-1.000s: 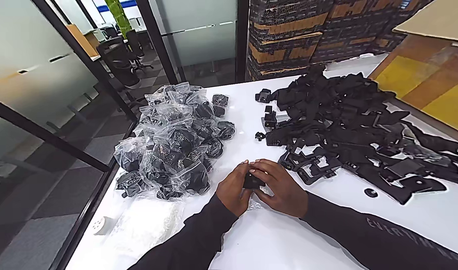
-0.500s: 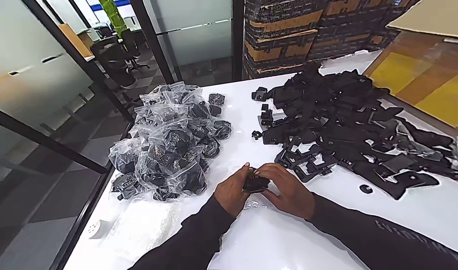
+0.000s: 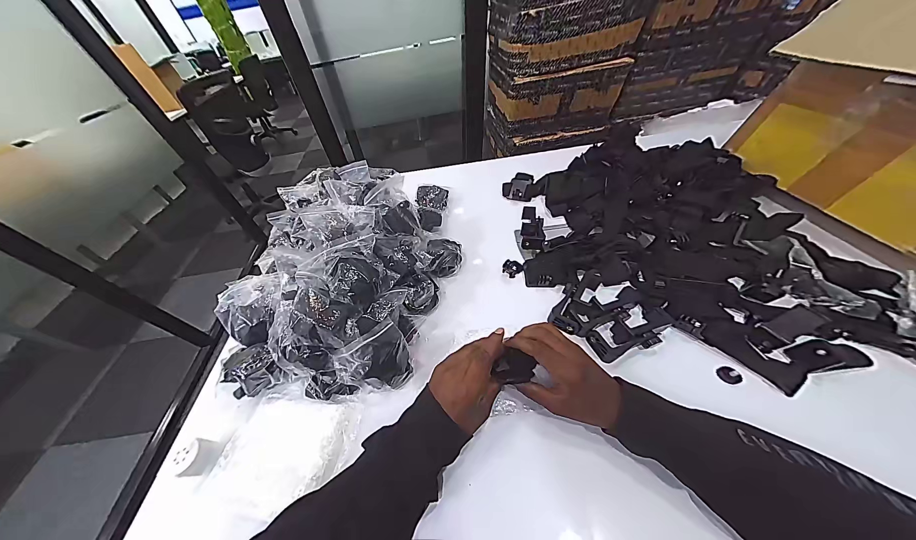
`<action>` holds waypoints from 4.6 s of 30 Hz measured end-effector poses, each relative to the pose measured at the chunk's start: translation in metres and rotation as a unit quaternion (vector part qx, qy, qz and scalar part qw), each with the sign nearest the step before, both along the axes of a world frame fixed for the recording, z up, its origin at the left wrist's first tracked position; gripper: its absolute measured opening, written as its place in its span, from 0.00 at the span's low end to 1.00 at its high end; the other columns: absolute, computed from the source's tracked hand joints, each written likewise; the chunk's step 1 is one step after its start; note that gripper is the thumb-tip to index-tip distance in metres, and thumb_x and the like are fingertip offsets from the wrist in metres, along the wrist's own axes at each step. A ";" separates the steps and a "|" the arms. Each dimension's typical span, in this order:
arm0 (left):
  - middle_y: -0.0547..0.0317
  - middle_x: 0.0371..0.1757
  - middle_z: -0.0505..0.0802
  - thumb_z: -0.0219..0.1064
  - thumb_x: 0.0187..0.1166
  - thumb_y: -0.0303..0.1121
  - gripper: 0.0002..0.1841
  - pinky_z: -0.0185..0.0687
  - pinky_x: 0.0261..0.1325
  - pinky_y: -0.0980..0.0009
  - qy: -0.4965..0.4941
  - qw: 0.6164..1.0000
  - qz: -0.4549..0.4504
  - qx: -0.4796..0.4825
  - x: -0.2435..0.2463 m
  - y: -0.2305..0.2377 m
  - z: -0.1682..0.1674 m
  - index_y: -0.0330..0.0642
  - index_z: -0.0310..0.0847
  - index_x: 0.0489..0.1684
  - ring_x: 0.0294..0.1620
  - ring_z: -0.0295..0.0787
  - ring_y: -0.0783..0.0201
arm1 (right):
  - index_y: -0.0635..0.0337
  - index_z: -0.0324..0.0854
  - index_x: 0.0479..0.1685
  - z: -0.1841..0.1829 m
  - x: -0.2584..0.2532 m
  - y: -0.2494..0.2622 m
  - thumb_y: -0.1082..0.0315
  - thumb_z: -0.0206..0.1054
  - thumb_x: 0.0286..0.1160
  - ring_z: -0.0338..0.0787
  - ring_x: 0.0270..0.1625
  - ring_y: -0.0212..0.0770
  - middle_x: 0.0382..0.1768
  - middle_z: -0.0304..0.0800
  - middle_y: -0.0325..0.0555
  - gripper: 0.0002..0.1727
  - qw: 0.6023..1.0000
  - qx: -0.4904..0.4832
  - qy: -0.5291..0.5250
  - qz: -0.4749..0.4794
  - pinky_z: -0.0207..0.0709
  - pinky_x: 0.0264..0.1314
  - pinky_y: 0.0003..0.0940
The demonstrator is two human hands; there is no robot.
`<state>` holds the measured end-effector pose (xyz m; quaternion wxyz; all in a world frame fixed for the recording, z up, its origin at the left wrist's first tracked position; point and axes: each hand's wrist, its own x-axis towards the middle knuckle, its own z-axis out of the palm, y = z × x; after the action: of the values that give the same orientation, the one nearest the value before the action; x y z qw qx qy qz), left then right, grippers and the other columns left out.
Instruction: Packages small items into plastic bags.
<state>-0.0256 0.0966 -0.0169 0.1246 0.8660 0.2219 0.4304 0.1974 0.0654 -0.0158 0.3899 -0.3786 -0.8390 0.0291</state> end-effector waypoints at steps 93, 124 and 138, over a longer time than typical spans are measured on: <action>0.47 0.45 0.91 0.60 0.74 0.21 0.13 0.85 0.44 0.73 -0.096 0.984 -0.081 -0.124 -0.005 0.019 -0.010 0.34 0.91 0.49 0.44 0.88 0.64 | 0.49 0.83 0.69 -0.001 0.013 0.004 0.53 0.75 0.68 0.88 0.53 0.39 0.52 0.86 0.50 0.27 1.000 -0.017 0.006 -0.020 0.85 0.53 0.33; 0.45 0.51 0.93 0.66 0.82 0.31 0.08 0.86 0.68 0.65 -0.046 0.997 -0.051 0.041 -0.003 0.011 -0.003 0.35 0.85 0.37 0.60 0.91 0.55 | 0.60 0.82 0.55 0.002 0.010 0.001 0.56 0.73 0.67 0.90 0.62 0.44 0.57 0.89 0.54 0.22 0.998 0.040 0.006 -0.038 0.86 0.62 0.36; 0.50 0.39 0.98 0.72 0.75 0.24 0.10 0.94 0.47 0.71 -0.109 0.983 0.005 -0.148 -0.005 0.015 -0.007 0.28 0.89 0.48 0.37 0.97 0.68 | 0.33 0.73 0.83 0.003 0.007 0.002 0.54 0.58 0.85 0.87 0.52 0.46 0.57 0.84 0.53 0.26 0.996 0.020 -0.072 -0.055 0.84 0.48 0.38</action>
<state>-0.0309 0.1119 -0.0236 0.2725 0.7851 0.2724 0.4850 0.2046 0.0672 -0.0129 0.3367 -0.4175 -0.8432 -0.0368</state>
